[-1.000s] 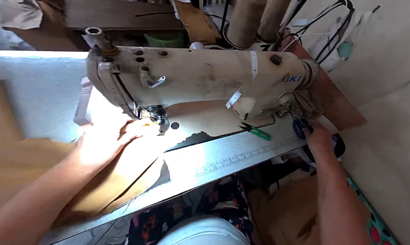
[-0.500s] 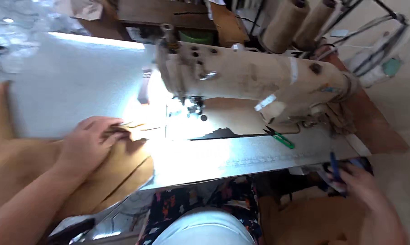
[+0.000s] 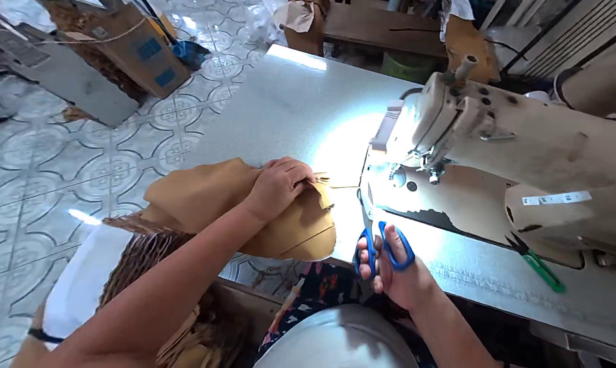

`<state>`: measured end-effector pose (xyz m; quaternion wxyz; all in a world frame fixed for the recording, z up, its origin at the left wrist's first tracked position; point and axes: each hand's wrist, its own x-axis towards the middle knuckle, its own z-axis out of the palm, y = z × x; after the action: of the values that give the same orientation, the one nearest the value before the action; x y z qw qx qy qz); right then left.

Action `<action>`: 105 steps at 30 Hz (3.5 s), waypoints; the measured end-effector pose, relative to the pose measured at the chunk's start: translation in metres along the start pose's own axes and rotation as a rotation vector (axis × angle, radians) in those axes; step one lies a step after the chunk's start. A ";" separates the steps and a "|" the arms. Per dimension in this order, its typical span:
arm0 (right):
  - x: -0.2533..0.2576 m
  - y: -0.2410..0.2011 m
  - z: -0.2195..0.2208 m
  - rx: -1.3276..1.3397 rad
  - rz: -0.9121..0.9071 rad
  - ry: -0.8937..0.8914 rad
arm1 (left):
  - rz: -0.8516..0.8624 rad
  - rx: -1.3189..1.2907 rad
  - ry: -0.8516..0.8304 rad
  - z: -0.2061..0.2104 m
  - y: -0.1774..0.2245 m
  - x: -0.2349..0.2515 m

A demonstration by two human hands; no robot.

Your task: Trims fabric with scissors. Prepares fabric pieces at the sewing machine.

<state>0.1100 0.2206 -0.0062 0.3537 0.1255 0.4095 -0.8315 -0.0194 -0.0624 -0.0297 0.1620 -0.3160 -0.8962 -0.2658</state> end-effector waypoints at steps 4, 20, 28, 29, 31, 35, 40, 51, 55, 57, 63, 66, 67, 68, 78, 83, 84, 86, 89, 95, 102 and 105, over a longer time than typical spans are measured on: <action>0.014 -0.014 0.011 0.083 -0.026 0.185 | 0.010 -0.011 -0.002 0.001 0.000 0.000; -0.113 0.047 -0.050 -0.302 -0.579 0.446 | 0.287 -0.271 -0.221 0.060 0.099 0.010; -0.124 0.083 -0.034 -0.394 -0.501 0.331 | 0.046 -0.264 -0.344 0.062 0.137 0.036; -0.118 0.085 -0.030 -0.397 -0.462 0.333 | 0.053 -0.253 -0.332 0.064 0.138 0.036; -0.105 0.087 -0.024 -0.305 -0.349 0.341 | 0.097 -0.254 -0.326 0.067 0.136 0.035; -0.083 0.083 -0.022 -0.011 -0.177 0.373 | 0.144 -0.205 -0.316 0.066 0.138 0.028; -0.107 0.083 -0.031 -0.099 -0.174 0.353 | 0.138 -0.075 -0.308 0.063 0.147 -0.002; -0.128 0.070 -0.033 -0.633 0.086 0.426 | 0.110 -0.122 -0.245 0.076 0.155 -0.025; -0.106 0.071 -0.022 -0.722 0.046 0.529 | 0.108 -0.130 -0.253 0.076 0.153 -0.026; -0.101 0.075 -0.022 -0.749 -0.003 0.572 | 0.108 -0.125 -0.250 0.077 0.153 -0.026; -0.097 0.080 -0.014 -0.668 -0.046 0.623 | 0.114 -0.114 -0.251 0.077 0.152 -0.026; -0.096 0.084 -0.012 -0.624 -0.080 0.641 | 0.115 -0.111 -0.249 0.077 0.152 -0.026; -0.096 0.086 -0.012 -0.611 -0.098 0.649 | 0.114 -0.113 -0.248 0.077 0.152 -0.027; -0.096 0.088 -0.012 -0.598 -0.113 0.659 | 0.114 -0.114 -0.247 0.077 0.152 -0.027; -0.097 0.098 -0.013 -0.565 -0.196 0.695 | 0.122 -0.102 -0.256 0.077 0.152 -0.027; -0.103 0.081 -0.014 -0.573 -0.010 0.594 | 0.126 -0.121 -0.263 0.075 0.151 -0.028; -0.102 0.077 -0.015 -0.608 0.037 0.582 | 0.130 -0.129 -0.268 0.075 0.151 -0.029; -0.098 0.071 -0.014 -0.653 0.075 0.596 | 0.135 -0.142 -0.283 0.074 0.151 -0.032; -0.092 0.068 -0.013 -0.706 0.093 0.611 | 0.141 -0.154 -0.280 0.074 0.151 -0.037; -0.087 0.084 -0.016 -0.748 -0.050 0.703 | 0.142 -0.154 -0.269 0.074 0.152 -0.042; -0.087 0.096 -0.017 -0.633 -0.162 0.715 | 0.141 -0.151 -0.263 0.074 0.153 -0.042; -0.090 0.091 -0.014 -0.477 -0.151 0.661 | 0.150 -0.147 -0.259 0.075 0.153 -0.041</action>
<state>0.2359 0.2370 -0.0237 0.1605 0.2699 0.6902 -0.6520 0.1018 0.0615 -0.0518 0.0412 -0.4246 -0.8617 -0.2748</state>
